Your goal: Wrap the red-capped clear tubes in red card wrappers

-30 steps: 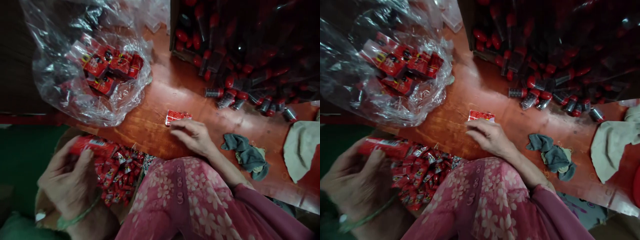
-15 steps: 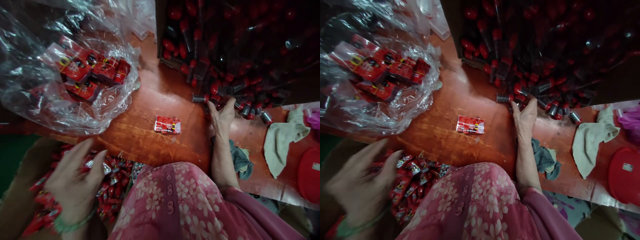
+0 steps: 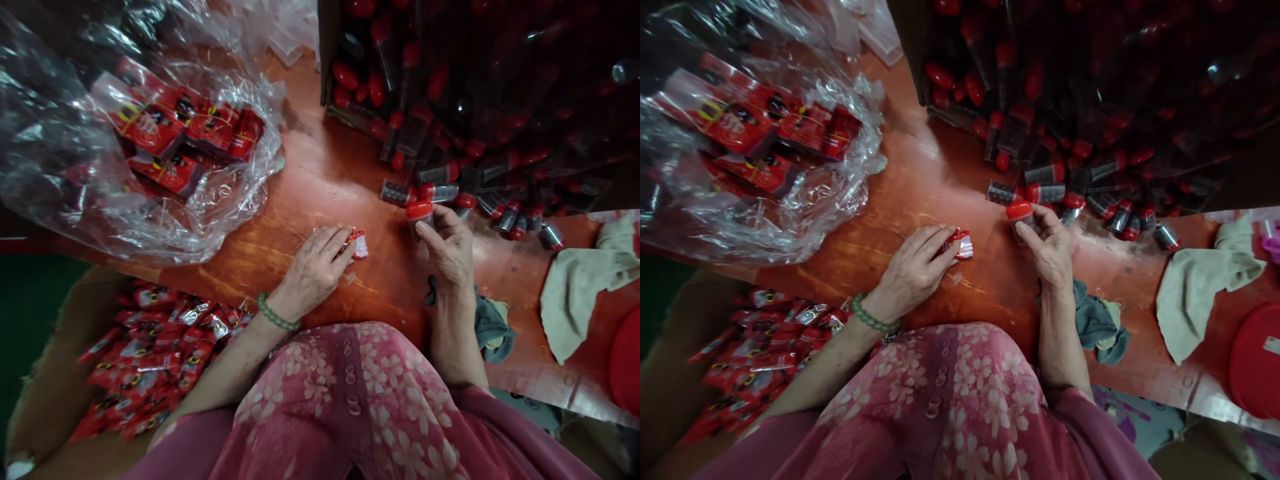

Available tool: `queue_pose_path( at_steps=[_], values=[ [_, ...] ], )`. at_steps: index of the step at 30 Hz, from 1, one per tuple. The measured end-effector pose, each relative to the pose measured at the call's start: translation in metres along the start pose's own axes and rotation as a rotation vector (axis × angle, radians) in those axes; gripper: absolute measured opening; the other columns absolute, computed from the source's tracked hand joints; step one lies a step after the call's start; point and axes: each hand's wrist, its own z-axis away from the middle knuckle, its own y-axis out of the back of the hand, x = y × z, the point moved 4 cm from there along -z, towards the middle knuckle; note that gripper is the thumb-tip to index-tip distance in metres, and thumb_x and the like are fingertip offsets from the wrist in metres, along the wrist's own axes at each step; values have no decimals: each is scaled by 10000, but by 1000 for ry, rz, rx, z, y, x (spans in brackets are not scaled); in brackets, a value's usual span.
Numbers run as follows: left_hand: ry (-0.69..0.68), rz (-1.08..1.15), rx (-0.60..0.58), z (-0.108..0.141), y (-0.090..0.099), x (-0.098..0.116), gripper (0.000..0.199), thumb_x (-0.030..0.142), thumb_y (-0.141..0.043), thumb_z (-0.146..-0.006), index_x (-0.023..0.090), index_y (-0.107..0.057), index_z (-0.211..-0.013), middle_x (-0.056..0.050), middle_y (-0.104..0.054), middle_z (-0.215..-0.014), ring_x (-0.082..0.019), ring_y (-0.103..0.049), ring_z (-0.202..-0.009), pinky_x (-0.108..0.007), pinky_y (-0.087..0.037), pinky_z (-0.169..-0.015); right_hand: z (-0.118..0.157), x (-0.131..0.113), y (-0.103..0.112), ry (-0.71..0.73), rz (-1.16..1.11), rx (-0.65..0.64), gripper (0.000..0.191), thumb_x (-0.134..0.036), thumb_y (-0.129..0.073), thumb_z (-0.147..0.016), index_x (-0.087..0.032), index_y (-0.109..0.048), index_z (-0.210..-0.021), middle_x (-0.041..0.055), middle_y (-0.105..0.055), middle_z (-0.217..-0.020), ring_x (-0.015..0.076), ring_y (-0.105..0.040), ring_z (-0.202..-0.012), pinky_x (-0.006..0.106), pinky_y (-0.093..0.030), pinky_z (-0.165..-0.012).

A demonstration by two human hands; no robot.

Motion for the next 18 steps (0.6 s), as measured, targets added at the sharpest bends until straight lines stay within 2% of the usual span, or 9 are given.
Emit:
queue_pose_path(
  at_steps=[4,8,10,13,18],
  values=[
    [-31,-3,68,-3,5,3,276,179,-551,-974,175,-704,-1203,-159,-703,-1295,-279,-635,-1188,-459,-537,-997,8,-3,-12,-97,-123,-115,374,-422,-855,-746,-276,-649,-1022,-33,-719,-898,151,-698,-738,324,-599,-718],
    [-3,-96,127,-12,11,4,200,238,-575,-979,156,-733,-1072,-128,-750,-1041,-222,-642,-888,-361,-539,-790,12,-7,-19,-182,-193,-197,440,-485,-844,-743,-288,-577,-1032,-40,-706,-861,173,-725,-717,349,-621,-690],
    [-15,-138,79,-14,12,6,226,213,-521,-999,129,-728,-1036,-126,-739,-977,-213,-616,-818,-349,-523,-749,13,-7,-22,-203,-202,-219,470,-498,-848,-727,-297,-550,-1030,-43,-699,-869,169,-715,-710,338,-613,-668],
    [-28,-148,-51,-16,12,9,289,148,-428,-1009,81,-707,-1045,-151,-724,-990,-230,-621,-868,-354,-521,-777,16,-4,-25,-189,-173,-216,508,-497,-875,-679,-299,-535,-1001,-52,-657,-838,148,-655,-667,305,-569,-622],
    [-4,-166,-163,-21,16,12,282,136,-416,-1002,90,-692,-965,-148,-711,-981,-244,-619,-878,-360,-511,-789,21,2,-32,-113,-63,-206,495,-478,-903,-641,-284,-587,-970,-89,-416,-643,104,-415,-529,257,-412,-515]
  ],
)
